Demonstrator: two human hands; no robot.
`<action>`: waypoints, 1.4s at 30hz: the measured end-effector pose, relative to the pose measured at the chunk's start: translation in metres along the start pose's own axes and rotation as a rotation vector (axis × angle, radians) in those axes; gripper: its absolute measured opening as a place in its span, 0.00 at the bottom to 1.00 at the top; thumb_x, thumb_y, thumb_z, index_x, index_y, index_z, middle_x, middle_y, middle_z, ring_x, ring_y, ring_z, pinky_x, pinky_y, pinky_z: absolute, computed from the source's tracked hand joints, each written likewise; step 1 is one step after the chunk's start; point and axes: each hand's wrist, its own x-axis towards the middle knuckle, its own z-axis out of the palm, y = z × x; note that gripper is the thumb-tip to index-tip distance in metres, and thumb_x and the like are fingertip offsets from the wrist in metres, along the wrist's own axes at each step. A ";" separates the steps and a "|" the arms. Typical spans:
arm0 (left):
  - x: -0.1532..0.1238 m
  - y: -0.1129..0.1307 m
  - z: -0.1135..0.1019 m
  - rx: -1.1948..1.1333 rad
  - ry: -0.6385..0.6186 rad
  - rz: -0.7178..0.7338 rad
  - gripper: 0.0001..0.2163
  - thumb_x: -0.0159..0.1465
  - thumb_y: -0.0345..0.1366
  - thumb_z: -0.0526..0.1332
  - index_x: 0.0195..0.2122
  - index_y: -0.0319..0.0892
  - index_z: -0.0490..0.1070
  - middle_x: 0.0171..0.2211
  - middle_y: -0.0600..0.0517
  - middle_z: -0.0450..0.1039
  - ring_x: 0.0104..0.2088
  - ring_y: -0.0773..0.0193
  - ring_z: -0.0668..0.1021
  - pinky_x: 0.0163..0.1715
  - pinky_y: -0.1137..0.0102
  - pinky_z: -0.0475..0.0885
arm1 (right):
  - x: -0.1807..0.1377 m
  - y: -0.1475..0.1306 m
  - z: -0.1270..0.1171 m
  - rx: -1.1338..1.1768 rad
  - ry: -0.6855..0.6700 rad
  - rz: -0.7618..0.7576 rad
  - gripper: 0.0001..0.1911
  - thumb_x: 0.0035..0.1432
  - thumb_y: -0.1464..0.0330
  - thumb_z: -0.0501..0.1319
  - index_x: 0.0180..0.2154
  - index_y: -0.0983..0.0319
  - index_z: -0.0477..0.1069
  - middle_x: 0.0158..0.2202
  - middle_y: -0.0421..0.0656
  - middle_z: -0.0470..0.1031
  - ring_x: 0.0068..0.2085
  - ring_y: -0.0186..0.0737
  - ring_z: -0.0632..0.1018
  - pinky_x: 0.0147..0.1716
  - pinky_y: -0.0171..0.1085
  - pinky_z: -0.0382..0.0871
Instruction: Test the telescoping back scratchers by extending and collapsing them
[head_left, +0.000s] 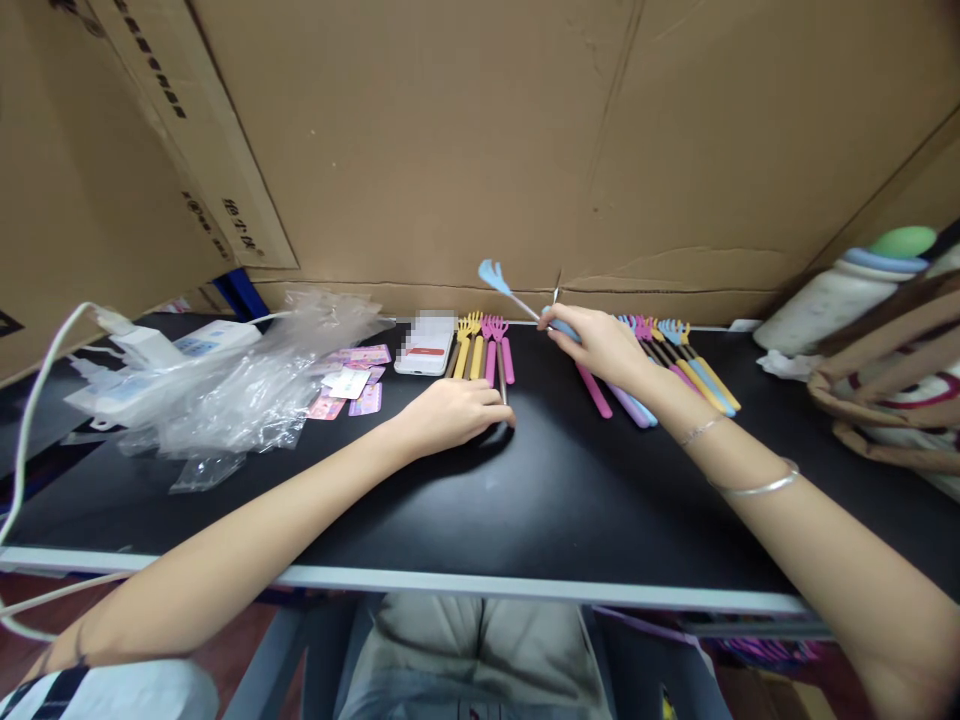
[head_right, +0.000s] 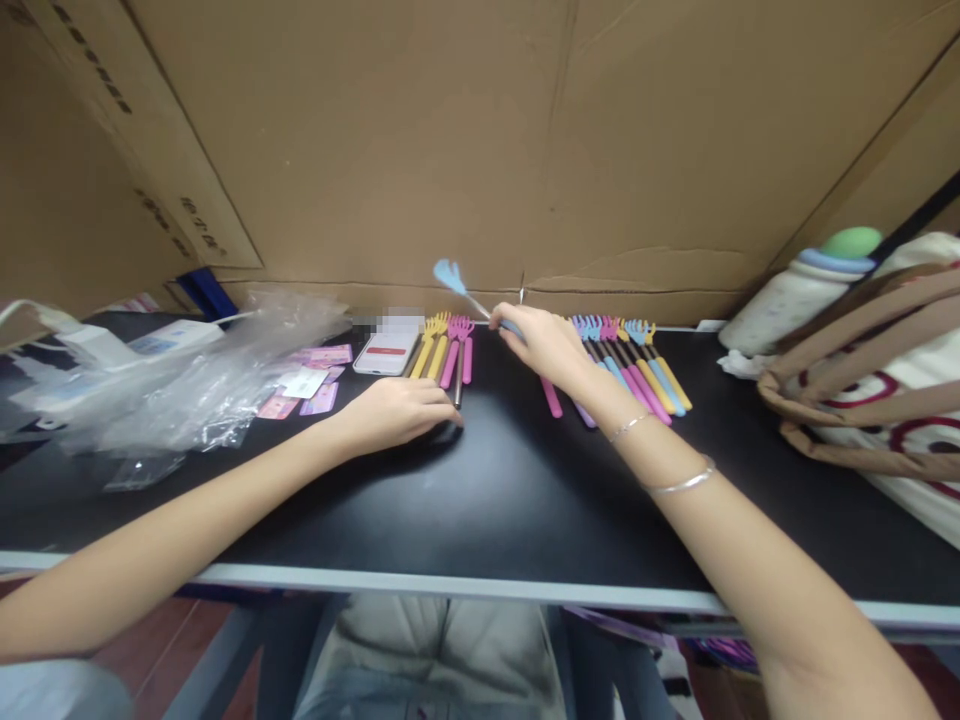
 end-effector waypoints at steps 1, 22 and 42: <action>0.000 -0.001 0.000 0.004 0.011 0.015 0.11 0.68 0.30 0.52 0.40 0.46 0.73 0.34 0.54 0.74 0.35 0.68 0.75 0.33 0.74 0.67 | -0.001 -0.002 -0.003 0.007 0.019 -0.076 0.12 0.62 0.66 0.50 0.44 0.56 0.69 0.43 0.40 0.74 0.40 0.37 0.74 0.31 0.31 0.57; -0.001 -0.003 -0.003 0.035 0.151 -0.262 0.14 0.69 0.47 0.51 0.45 0.45 0.69 0.33 0.53 0.77 0.31 0.67 0.78 0.24 0.76 0.60 | -0.041 -0.040 -0.003 0.296 -0.077 -0.315 0.12 0.65 0.62 0.49 0.37 0.59 0.67 0.37 0.43 0.72 0.36 0.34 0.72 0.36 0.32 0.60; -0.004 -0.009 -0.016 0.202 0.128 -0.183 0.09 0.68 0.40 0.53 0.39 0.44 0.70 0.27 0.55 0.75 0.26 0.67 0.76 0.22 0.74 0.56 | -0.042 0.017 -0.042 0.421 -0.668 0.015 0.16 0.60 0.53 0.52 0.38 0.59 0.63 0.29 0.40 0.75 0.27 0.33 0.74 0.26 0.32 0.64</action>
